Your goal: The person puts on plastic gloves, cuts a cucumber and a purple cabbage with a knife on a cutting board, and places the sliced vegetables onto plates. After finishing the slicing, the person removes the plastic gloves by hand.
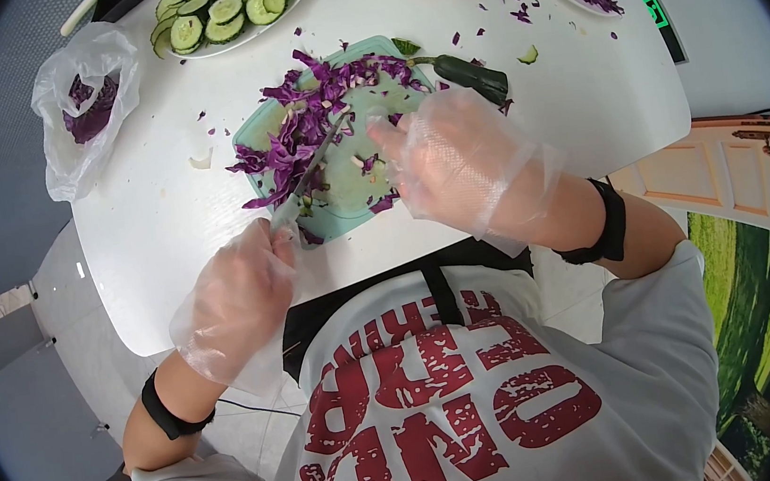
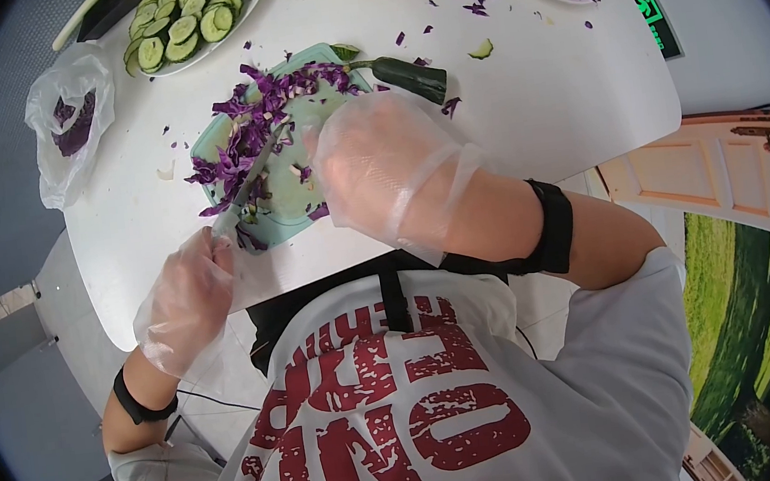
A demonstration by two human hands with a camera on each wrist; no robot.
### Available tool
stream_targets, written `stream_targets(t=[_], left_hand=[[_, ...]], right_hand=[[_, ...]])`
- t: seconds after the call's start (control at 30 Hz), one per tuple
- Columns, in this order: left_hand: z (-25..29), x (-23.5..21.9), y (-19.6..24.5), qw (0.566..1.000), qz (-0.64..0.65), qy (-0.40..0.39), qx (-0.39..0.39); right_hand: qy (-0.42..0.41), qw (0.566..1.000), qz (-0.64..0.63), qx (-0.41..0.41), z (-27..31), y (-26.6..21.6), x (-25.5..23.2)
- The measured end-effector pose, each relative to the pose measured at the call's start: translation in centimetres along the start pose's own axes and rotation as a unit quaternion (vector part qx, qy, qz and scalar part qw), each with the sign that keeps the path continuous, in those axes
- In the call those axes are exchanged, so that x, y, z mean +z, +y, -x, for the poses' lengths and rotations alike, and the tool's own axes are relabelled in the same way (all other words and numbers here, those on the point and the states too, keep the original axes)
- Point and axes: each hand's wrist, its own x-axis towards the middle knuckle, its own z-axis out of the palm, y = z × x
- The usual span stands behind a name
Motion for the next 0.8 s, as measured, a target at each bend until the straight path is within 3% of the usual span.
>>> stream_targets(t=[0.17, 0.47, 0.57, 0.8], left_hand=[[0.1, 0.1, 0.3, 1.000, -0.005, -0.027, -0.012], [0.7, -0.2, 1.1, 1.000, 0.000, -0.010, -0.018], [0.5, 0.0, 1.3, 1.000, -0.004, -0.013, -0.027], [0.2, 0.3, 0.8, 1.000, 0.016, -0.012, 0.003]], right_hand=[[0.028, 1.000, -0.011, -0.003, 0.2, -0.1, 0.0], [-0.019, 1.000, 0.001, 0.019, 0.4, 0.1, -0.4], [0.004, 1.000, 0.002, 0.013, 0.7, 0.1, 0.3], [0.000, 1.000, -0.008, 0.008, 0.7, -0.1, 0.0]])
